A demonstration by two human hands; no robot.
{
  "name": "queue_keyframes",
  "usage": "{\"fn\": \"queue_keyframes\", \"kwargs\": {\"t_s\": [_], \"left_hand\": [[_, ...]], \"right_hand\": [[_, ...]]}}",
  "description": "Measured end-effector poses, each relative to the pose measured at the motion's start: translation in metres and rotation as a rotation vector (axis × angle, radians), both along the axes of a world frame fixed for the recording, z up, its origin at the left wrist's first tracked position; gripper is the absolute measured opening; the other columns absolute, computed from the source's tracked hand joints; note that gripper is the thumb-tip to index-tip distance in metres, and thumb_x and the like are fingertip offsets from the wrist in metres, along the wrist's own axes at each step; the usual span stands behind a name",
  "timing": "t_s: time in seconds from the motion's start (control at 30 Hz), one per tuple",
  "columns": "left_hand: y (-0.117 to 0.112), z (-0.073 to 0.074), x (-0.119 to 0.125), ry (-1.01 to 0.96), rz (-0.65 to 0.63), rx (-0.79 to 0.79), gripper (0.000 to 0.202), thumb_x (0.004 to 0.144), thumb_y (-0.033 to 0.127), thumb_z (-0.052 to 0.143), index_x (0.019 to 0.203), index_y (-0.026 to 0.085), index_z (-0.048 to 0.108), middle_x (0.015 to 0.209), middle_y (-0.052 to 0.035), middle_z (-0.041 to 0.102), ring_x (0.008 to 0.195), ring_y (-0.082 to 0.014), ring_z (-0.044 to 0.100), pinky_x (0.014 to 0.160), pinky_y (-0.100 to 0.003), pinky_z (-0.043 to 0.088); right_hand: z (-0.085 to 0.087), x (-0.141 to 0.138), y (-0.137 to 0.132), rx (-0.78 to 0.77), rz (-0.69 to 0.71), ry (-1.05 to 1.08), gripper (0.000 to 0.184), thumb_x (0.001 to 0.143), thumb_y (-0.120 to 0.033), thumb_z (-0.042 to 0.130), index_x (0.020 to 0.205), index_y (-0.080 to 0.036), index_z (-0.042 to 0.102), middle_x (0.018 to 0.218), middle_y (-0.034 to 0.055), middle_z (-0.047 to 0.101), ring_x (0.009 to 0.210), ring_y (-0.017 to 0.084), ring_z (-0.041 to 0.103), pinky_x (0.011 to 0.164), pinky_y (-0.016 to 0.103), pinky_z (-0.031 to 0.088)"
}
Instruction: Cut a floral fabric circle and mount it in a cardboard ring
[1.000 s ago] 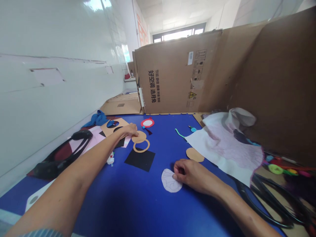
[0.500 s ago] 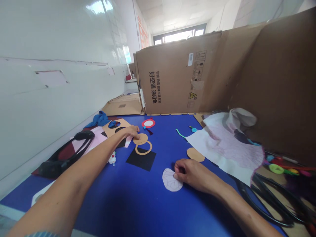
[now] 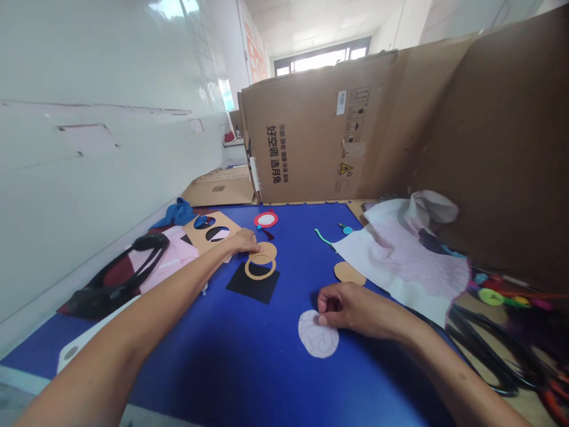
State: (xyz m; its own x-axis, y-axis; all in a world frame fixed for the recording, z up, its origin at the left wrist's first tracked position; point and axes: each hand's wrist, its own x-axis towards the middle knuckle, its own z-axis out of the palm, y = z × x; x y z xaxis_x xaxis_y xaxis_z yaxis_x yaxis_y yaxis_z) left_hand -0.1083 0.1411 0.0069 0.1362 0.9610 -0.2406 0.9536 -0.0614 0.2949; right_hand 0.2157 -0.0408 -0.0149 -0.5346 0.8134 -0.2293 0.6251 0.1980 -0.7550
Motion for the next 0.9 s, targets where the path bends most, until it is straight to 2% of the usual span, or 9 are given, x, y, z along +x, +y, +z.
{"fn": "queue_keyframes", "kwargs": {"t_s": [0.07,0.17,0.3,0.37,0.47,0.57,0.67,0.8,0.9], "left_hand": [[-0.012,-0.006,0.010,-0.008,0.000,0.023,0.025,0.072,0.040,0.081,0.066,0.021,0.064,0.062,-0.0002,0.064,0.063,-0.0180,0.059,0.058,-0.027,0.040],[-0.031,-0.014,0.028,-0.035,-0.013,0.058,0.023,0.076,0.039,0.078,0.069,0.021,0.067,0.067,-0.0017,0.067,0.064,-0.0189,0.062,0.061,-0.029,0.044],[-0.059,-0.022,0.052,-0.085,-0.058,0.110,0.015,0.081,0.031,0.076,0.073,0.021,0.068,0.079,-0.0043,0.073,0.077,-0.0204,0.068,0.071,-0.029,0.048],[-0.073,-0.024,0.061,-0.123,-0.106,0.110,0.012,0.084,0.027,0.073,0.075,0.021,0.069,0.088,-0.0051,0.076,0.083,-0.0206,0.070,0.075,-0.029,0.050],[-0.094,-0.025,0.067,-0.176,-0.166,0.116,0.011,0.088,0.030,0.069,0.091,0.021,0.074,0.099,-0.0060,0.076,0.091,-0.0218,0.071,0.081,-0.030,0.053],[-0.114,-0.025,0.065,-0.182,-0.166,0.161,0.030,0.087,0.037,0.072,0.112,0.022,0.074,0.117,-0.0095,0.072,0.106,-0.0271,0.070,0.092,-0.035,0.053],[-0.132,-0.026,0.063,-0.131,-0.154,0.184,0.044,0.084,0.043,0.074,0.122,0.021,0.073,0.122,-0.0122,0.068,0.119,-0.0324,0.066,0.100,-0.040,0.051],[-0.151,-0.027,0.063,-0.068,-0.165,0.190,0.067,0.081,0.053,0.076,0.137,0.018,0.070,0.130,-0.0149,0.063,0.126,-0.0379,0.059,0.106,-0.045,0.049],[-0.159,-0.027,0.064,-0.060,-0.195,0.201,0.067,0.081,0.053,0.077,0.138,0.020,0.071,0.130,-0.0143,0.062,0.125,-0.0372,0.058,0.106,-0.045,0.049]], "right_hand": [[0.001,-0.001,0.001,0.031,-0.048,0.026,0.014,0.090,-0.036,0.072,0.086,-0.023,0.071,0.074,-0.0026,0.067,0.068,0.016,0.056,0.060,0.027,0.036],[-0.002,-0.005,0.006,0.154,-0.180,0.042,0.011,0.093,-0.032,0.066,0.088,-0.023,0.070,0.075,-0.0015,0.067,0.068,0.017,0.057,0.062,0.028,0.038],[-0.010,-0.011,0.011,0.332,-0.325,0.016,0.011,0.094,-0.027,0.065,0.098,-0.023,0.074,0.082,0.0020,0.071,0.079,0.021,0.063,0.072,0.031,0.044],[-0.013,-0.013,0.011,0.413,-0.346,-0.028,0.015,0.095,-0.025,0.066,0.106,-0.022,0.076,0.089,0.0042,0.073,0.088,0.023,0.066,0.079,0.032,0.045],[-0.017,-0.017,0.010,0.470,-0.327,-0.111,0.023,0.098,-0.026,0.067,0.119,-0.022,0.076,0.102,0.0070,0.075,0.097,0.025,0.067,0.081,0.033,0.046],[-0.020,-0.021,0.009,0.461,-0.339,-0.183,0.028,0.101,-0.034,0.067,0.125,-0.023,0.075,0.109,0.0083,0.074,0.099,0.025,0.067,0.077,0.033,0.045],[-0.024,-0.025,0.009,0.442,-0.364,-0.192,0.030,0.100,-0.038,0.067,0.125,-0.024,0.076,0.110,0.0085,0.073,0.097,0.025,0.067,0.074,0.033,0.045],[-0.028,-0.028,0.013,0.295,-0.489,0.169,0.028,0.085,-0.030,0.079,0.112,-0.023,0.079,0.104,0.0073,0.070,0.099,0.027,0.064,0.089,0.038,0.048],[-0.025,-0.030,0.018,0.159,-0.571,0.384,0.033,0.084,-0.031,0.075,0.116,-0.021,0.075,0.105,0.0077,0.070,0.104,0.027,0.065,0.097,0.043,0.052]]}}
